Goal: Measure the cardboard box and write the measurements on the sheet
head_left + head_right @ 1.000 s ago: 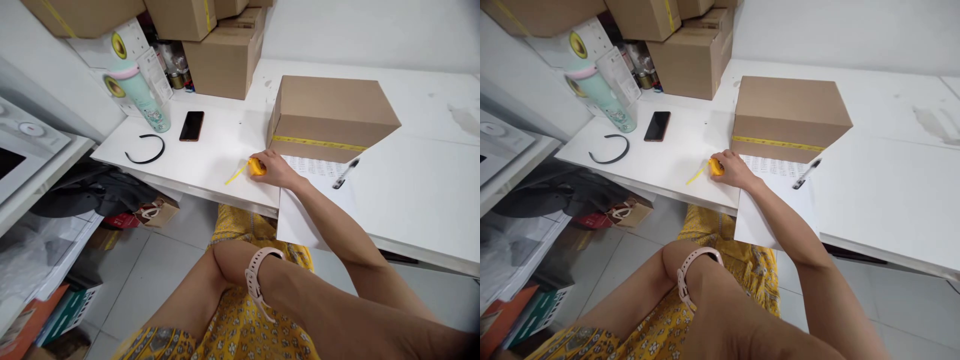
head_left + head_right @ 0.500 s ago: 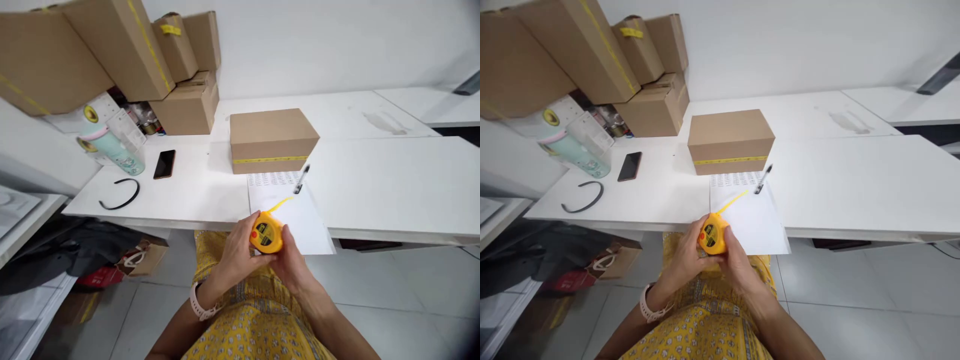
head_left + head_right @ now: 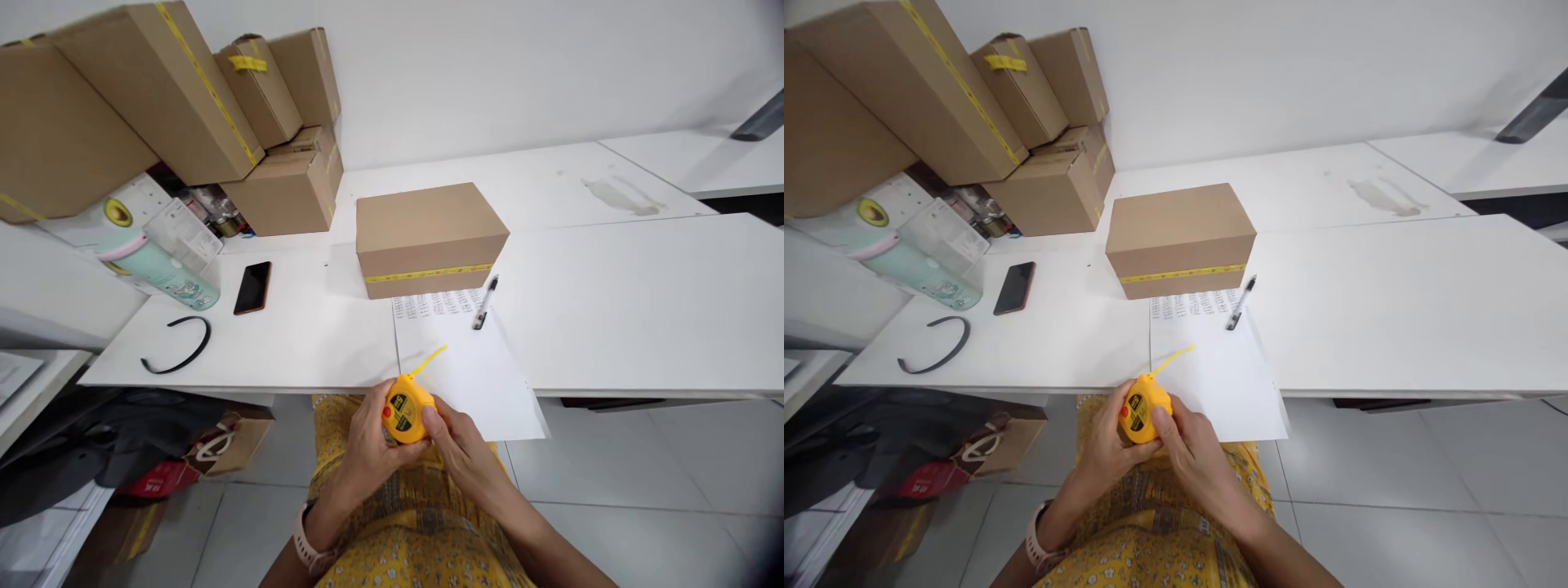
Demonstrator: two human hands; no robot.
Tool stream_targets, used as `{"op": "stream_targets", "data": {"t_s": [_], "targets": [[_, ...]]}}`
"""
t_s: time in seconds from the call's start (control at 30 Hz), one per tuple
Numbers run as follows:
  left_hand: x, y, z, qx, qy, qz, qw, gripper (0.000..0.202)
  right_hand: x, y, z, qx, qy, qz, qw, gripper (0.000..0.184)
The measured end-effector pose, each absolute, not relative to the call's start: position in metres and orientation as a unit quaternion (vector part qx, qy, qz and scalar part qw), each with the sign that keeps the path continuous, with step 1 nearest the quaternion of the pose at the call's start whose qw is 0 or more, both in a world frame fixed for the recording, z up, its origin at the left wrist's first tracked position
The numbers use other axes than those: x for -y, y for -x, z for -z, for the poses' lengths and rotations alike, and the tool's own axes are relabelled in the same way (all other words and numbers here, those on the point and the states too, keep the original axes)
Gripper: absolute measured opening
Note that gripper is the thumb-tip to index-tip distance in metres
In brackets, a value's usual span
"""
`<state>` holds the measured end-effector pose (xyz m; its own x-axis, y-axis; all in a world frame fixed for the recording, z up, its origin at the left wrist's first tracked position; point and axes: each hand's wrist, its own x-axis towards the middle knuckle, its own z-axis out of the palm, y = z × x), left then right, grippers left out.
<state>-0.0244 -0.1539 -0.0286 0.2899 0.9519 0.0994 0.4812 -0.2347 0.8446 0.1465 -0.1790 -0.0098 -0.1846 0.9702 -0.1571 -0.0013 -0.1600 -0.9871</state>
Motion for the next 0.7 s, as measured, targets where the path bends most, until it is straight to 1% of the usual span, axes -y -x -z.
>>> {"op": "stream_targets", "data": {"t_s": [0.07,0.13,0.2,0.3,0.37,0.47,0.53,0.7], "targets": [[0.152,0.031,0.028,-0.518,-0.715,-0.298,0.363,0.074,0.177,-0.152,0.020,0.502,0.510,-0.582,0.386,0.048],[0.150,0.035,0.025,-0.527,-0.709,-0.275,0.380,0.076,0.176,-0.155,0.031,0.485,0.513,-0.601,0.374,0.050],[0.148,0.037,0.023,-0.524,-0.696,-0.256,0.419,0.078,0.174,-0.155,0.038,0.459,0.496,-0.628,0.386,0.048],[0.144,0.037,0.019,-0.501,-0.672,-0.240,0.490,0.077,0.169,-0.154,0.036,0.414,0.461,-0.654,0.433,0.042],[0.140,0.037,0.016,-0.484,-0.661,-0.241,0.520,0.077,0.165,-0.154,0.031,0.387,0.447,-0.670,0.449,0.048],[0.132,0.038,0.008,-0.451,-0.661,-0.245,0.548,0.075,0.163,-0.157,0.027,0.391,0.412,-0.697,0.438,0.054],[0.127,0.041,0.001,-0.421,-0.669,-0.240,0.564,0.073,0.164,-0.160,0.029,0.409,0.399,-0.701,0.426,0.053],[0.124,0.046,-0.002,-0.391,-0.681,-0.208,0.583,0.076,0.168,-0.170,0.039,0.417,0.440,-0.681,0.410,0.052]]}}
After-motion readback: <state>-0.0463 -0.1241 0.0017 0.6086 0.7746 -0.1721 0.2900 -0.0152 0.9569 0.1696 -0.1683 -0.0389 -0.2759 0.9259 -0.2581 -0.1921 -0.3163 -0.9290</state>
